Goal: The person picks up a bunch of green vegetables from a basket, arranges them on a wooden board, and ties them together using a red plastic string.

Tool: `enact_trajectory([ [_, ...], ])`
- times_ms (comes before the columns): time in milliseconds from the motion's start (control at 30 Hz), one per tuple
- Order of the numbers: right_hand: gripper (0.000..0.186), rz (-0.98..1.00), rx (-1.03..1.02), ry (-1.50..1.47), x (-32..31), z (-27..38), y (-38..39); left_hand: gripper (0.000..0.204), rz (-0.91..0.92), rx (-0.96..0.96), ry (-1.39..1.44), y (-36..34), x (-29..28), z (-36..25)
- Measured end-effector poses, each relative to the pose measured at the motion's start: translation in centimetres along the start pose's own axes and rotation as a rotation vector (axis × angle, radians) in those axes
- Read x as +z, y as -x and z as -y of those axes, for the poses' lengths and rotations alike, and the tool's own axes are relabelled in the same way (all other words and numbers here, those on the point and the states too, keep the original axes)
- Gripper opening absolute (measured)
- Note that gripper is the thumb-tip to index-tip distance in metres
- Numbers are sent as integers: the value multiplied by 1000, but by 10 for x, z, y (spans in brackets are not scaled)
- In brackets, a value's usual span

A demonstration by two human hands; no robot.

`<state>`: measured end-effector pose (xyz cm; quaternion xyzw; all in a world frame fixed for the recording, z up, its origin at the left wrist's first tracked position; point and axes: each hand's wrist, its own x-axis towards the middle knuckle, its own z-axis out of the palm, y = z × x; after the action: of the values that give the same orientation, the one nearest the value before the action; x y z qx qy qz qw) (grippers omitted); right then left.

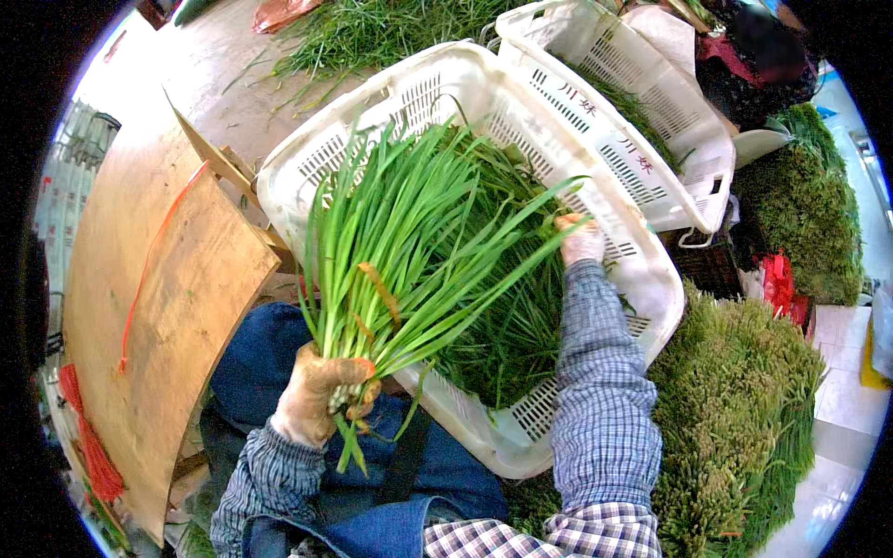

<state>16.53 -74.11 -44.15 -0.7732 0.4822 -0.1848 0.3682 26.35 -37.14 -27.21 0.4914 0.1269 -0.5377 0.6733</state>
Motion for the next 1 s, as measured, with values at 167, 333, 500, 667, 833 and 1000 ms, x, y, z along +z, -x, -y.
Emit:
enact_trajectory([
  [167,8,-61,206,-266,-75,30,2,39,88,122,47,54,13,-10],
  [333,13,-1,181,-400,-120,11,-6,45,37,314,49,109,30,-34],
  [500,7,0,20,-470,-139,124,32,38,-39,733,34,184,5,-56],
  [667,16,218,-368,-702,-101,268,102,34,105,1057,-92,297,-60,-75],
  [833,19,745,-593,-991,-48,389,250,39,-231,1303,-147,416,-93,-54],
  [1000,21,1329,-926,-665,2,450,451,46,-595,1409,-162,546,-136,7],
])
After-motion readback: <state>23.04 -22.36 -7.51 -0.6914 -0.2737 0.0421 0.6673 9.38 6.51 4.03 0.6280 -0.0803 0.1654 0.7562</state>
